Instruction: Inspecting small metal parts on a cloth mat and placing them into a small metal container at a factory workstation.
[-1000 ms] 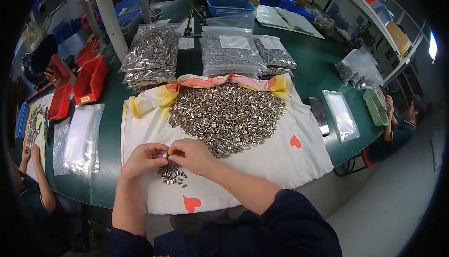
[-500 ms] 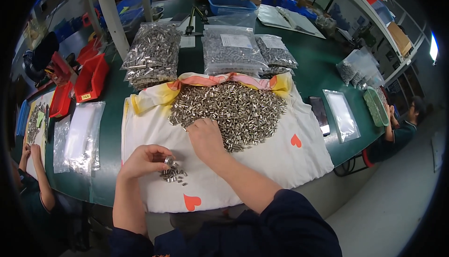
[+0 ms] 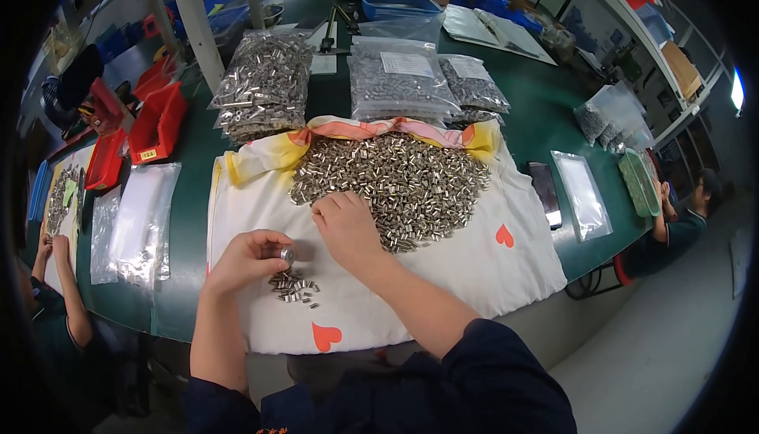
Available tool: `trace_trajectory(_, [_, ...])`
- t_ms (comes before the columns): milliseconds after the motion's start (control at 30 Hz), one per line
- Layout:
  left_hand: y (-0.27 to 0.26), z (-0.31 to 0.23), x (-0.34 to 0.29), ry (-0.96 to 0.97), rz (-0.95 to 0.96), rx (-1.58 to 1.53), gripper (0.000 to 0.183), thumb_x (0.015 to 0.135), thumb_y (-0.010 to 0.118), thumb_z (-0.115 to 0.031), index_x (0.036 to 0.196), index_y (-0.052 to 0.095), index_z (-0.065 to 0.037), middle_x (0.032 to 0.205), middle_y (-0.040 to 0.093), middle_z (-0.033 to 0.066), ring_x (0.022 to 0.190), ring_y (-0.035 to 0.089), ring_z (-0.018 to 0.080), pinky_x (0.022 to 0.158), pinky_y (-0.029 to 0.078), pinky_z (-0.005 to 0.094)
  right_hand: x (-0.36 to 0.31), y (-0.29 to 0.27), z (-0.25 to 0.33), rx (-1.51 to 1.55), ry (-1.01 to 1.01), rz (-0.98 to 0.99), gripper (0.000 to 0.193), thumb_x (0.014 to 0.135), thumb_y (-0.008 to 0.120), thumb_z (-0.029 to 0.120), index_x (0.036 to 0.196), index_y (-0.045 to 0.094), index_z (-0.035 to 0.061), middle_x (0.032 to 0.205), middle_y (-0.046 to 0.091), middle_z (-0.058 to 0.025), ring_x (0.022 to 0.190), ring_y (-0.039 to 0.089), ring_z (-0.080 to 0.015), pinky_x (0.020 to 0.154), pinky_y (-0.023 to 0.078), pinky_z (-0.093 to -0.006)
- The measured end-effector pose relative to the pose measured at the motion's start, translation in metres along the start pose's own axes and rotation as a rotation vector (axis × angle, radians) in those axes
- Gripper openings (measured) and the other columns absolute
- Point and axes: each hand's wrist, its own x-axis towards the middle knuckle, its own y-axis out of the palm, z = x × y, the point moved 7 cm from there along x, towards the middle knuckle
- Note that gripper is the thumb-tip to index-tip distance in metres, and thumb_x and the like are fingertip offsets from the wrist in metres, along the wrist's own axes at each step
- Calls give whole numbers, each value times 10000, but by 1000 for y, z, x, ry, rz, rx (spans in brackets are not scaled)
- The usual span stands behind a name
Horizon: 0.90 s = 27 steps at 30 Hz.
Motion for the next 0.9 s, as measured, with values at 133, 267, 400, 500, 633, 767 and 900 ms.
trace_trajectory(133, [-10, 3, 5, 65, -92, -99, 350, 781, 631, 22, 1117, 533, 19, 928, 614, 40, 830, 594, 92, 738, 490, 216, -8, 15, -6, 666, 380, 225, 93, 817, 598, 60, 896, 610, 15, 839, 616, -32, 760, 571, -134, 703, 455, -266])
trace_trajectory(267, [-5, -9, 14, 86, -128, -133, 355, 781, 629, 19, 1122, 531, 21, 924, 620, 53, 834, 604, 100, 742, 493, 218, -13, 22, -9, 877, 386, 221, 129, 783, 631, 50, 906, 638, 13, 804, 636, -30, 710, 567, -86, 660, 460, -220])
trace_trajectory(400, [-6, -8, 13, 106, -108, -121, 369, 776, 634, 19, 1128, 526, 30, 931, 624, 61, 841, 608, 103, 750, 495, 215, -11, 23, 1, 797, 355, 274, 119, 794, 630, 14, 911, 615, 3, 846, 608, -10, 755, 526, -70, 682, 429, -211])
trace_trajectory(500, [-5, -5, 13, 102, -89, -145, 371, 773, 640, 16, 1126, 530, 32, 933, 625, 61, 844, 607, 101, 752, 494, 214, -10, 24, 1, 782, 316, 253, 104, 772, 644, 15, 872, 619, 7, 826, 607, -9, 738, 519, -76, 673, 424, -217])
trace_trajectory(633, [-4, -5, 11, 111, -107, -112, 357, 771, 643, 14, 1114, 543, 31, 925, 629, 62, 838, 607, 98, 748, 493, 212, -8, 13, 10, 625, 249, 212, 96, 742, 650, 12, 835, 624, 16, 800, 608, -33, 718, 544, -110, 653, 439, -234])
trace_trajectory(767, [-4, -5, 11, 96, -121, -57, 350, 767, 653, 7, 1103, 556, 29, 912, 635, 62, 821, 609, 94, 739, 490, 209, -6, 4, 20, 463, 83, 103, 73, 727, 642, 48, 791, 613, 28, 754, 600, -86, 693, 578, -223, 624, 461, -306])
trace_trajectory(900, [-4, -4, 12, 88, -112, -115, 350, 766, 656, 8, 1103, 562, 28, 895, 636, 58, 808, 604, 87, 730, 487, 208, -7, 4, 20, 476, 80, 103, 65, 731, 631, 44, 786, 600, 30, 760, 596, -92, 726, 573, -257, 645, 457, -334])
